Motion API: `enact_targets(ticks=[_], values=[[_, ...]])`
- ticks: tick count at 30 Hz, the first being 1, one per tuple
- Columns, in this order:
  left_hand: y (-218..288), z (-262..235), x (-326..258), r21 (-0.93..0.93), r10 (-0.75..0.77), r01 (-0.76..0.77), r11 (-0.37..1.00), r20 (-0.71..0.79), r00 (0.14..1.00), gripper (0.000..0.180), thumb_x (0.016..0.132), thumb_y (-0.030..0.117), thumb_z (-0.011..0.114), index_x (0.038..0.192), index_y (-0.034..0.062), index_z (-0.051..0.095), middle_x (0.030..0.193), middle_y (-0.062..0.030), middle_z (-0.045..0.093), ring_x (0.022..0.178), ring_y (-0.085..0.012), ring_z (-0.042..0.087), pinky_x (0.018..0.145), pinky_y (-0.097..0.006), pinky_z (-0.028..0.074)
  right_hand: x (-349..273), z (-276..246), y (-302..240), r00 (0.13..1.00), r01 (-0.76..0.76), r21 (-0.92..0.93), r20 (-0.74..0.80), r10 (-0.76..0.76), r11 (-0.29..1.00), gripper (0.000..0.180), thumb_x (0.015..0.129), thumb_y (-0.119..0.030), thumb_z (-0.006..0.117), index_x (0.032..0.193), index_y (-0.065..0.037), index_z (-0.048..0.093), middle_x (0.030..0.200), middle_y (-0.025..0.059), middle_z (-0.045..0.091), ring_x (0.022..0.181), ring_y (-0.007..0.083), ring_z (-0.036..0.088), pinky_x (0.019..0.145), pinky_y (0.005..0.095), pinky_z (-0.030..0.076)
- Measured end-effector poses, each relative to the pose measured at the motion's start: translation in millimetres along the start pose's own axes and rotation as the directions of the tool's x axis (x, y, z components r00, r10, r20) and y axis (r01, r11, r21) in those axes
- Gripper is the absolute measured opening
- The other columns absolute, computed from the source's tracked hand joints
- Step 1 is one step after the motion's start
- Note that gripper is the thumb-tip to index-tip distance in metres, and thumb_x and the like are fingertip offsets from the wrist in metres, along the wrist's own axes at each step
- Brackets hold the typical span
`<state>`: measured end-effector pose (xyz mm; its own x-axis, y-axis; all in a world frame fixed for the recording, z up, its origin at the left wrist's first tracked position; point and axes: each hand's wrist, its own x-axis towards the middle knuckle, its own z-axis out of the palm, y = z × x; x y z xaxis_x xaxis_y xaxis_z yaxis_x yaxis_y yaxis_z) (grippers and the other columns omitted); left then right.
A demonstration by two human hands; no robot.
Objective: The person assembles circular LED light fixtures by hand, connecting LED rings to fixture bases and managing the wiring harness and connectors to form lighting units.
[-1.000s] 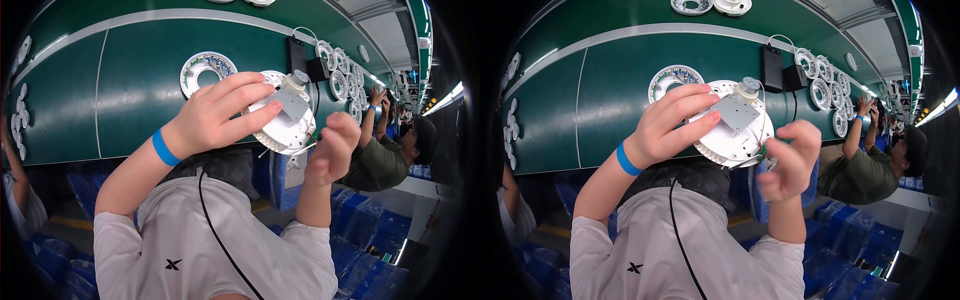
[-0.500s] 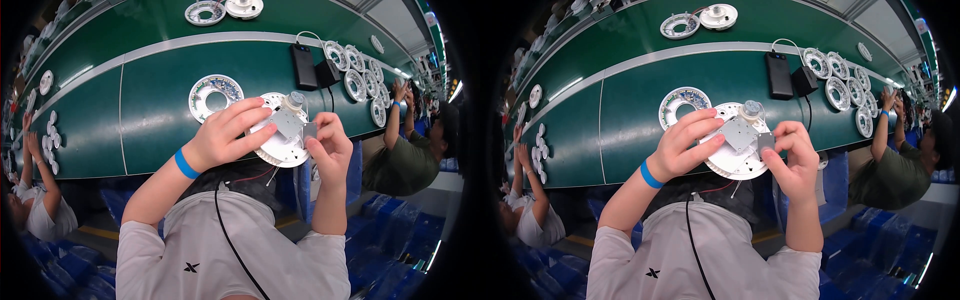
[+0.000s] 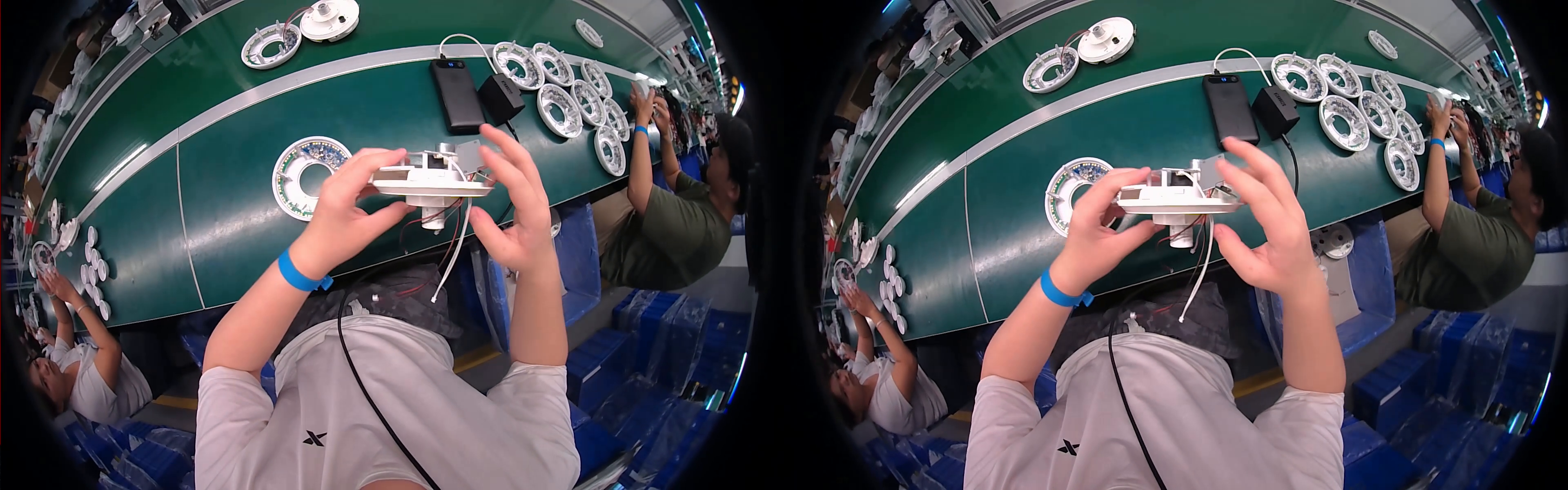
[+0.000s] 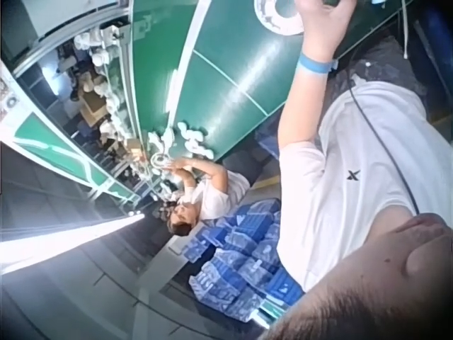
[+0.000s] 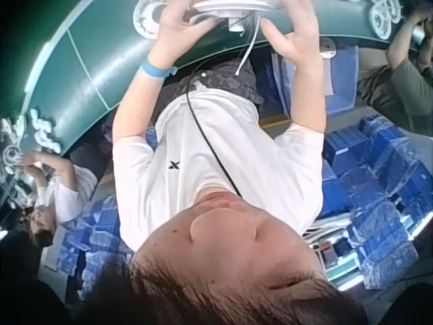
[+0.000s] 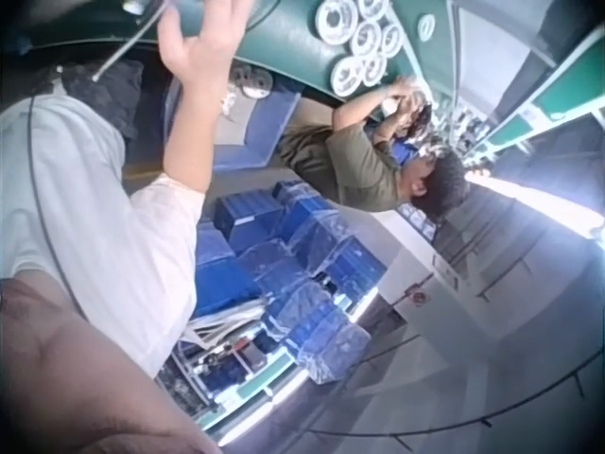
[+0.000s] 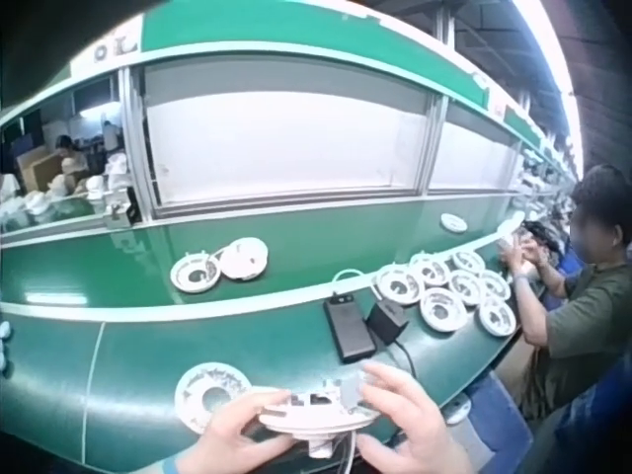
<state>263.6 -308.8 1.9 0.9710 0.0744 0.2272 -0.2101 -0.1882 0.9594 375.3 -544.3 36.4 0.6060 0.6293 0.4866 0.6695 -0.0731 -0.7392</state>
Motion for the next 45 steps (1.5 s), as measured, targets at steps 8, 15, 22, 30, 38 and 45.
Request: enact_targets(ticks=[8,15,22,30,38,45], values=[[-28.9,91.6,-36.5,-0.715,-0.396,0.136,0.686,-0.210,0.894,0.057,0.090,-0.002,0.075,0.133,0.0029,0.038,0.134,-0.0109,0.053,0.125,-0.0183,0.057,0.104,-0.032,0.053,82.6,-5.7,5.1,0.803,-0.050,-0.136,0.583,0.121,0.989,0.034,0.083,0.004,0.067,0.117,0.002,0.068,0.105,0.0186,0.071,0.088,0.0331,0.070,0.076,0.0377,0.055],[-28.2,100.2,-60.5,-0.717,-0.462,0.341,0.608,0.030,0.886,0.074,0.097,-0.003,0.060,0.157,0.0048,0.018,0.152,-0.0158,0.041,0.145,-0.0243,0.041,0.118,-0.039,0.037,148.5,60.0,15.2,0.362,0.045,-0.279,0.900,0.245,0.959,0.023,0.084,-0.002,0.064,0.104,-0.001,0.076,0.094,0.0186,0.075,0.088,0.0347,0.073,0.080,0.0417,0.057],[-1.6,33.4,-101.1,-0.391,-0.381,0.376,0.840,0.067,0.922,0.045,0.094,-0.003,0.066,0.138,0.0004,0.056,0.106,-0.0069,0.066,0.089,-0.0077,0.062,0.075,-0.024,0.055,163.9,116.4,11.8,0.135,0.394,-0.399,0.916,0.378,0.828,0.031,0.083,-0.002,0.069,0.110,-0.013,0.080,0.101,0.0067,0.078,0.099,0.0285,0.071,0.093,0.0421,0.053],[-25.7,-87.8,-83.8,0.418,-0.010,0.171,0.892,-0.360,0.933,0.073,0.076,0.013,0.081,0.139,-0.0005,0.047,0.132,-0.0211,0.050,0.122,-0.0380,0.051,0.102,-0.044,0.046,170.2,128.9,20.9,0.281,0.370,-0.421,0.901,0.331,0.828,0.040,0.080,0.004,0.064,0.115,-0.010,0.077,0.110,0.0087,0.076,0.118,0.0305,0.064,0.101,0.0429,0.050],[-76.5,-146.4,-43.6,0.424,-0.098,0.049,0.905,0.095,0.991,0.128,0.063,0.046,0.092,0.159,-0.0023,0.022,0.160,-0.0267,0.031,0.149,-0.0415,0.032,0.126,-0.053,0.021,128.5,30.7,30.6,0.847,-0.305,-0.375,0.315,0.429,0.876,0.025,0.095,0.001,0.063,0.120,0.001,0.067,0.111,0.0095,0.071,0.089,0.0127,0.067,0.069,0.0266,0.054],[-85.1,-156.9,-22.1,0.491,-0.085,-0.088,0.867,0.318,0.944,0.129,0.061,0.051,0.091,0.160,0.0000,0.026,0.155,-0.0233,0.043,0.148,-0.0349,0.039,0.127,-0.055,0.017,74.8,56.0,20.1,0.498,-0.864,0.036,0.202,0.844,0.502,0.036,0.098,-0.008,0.064,0.128,0.011,0.061,0.093,0.0103,0.071,0.065,0.0111,0.062,0.050,0.0250,0.049]])
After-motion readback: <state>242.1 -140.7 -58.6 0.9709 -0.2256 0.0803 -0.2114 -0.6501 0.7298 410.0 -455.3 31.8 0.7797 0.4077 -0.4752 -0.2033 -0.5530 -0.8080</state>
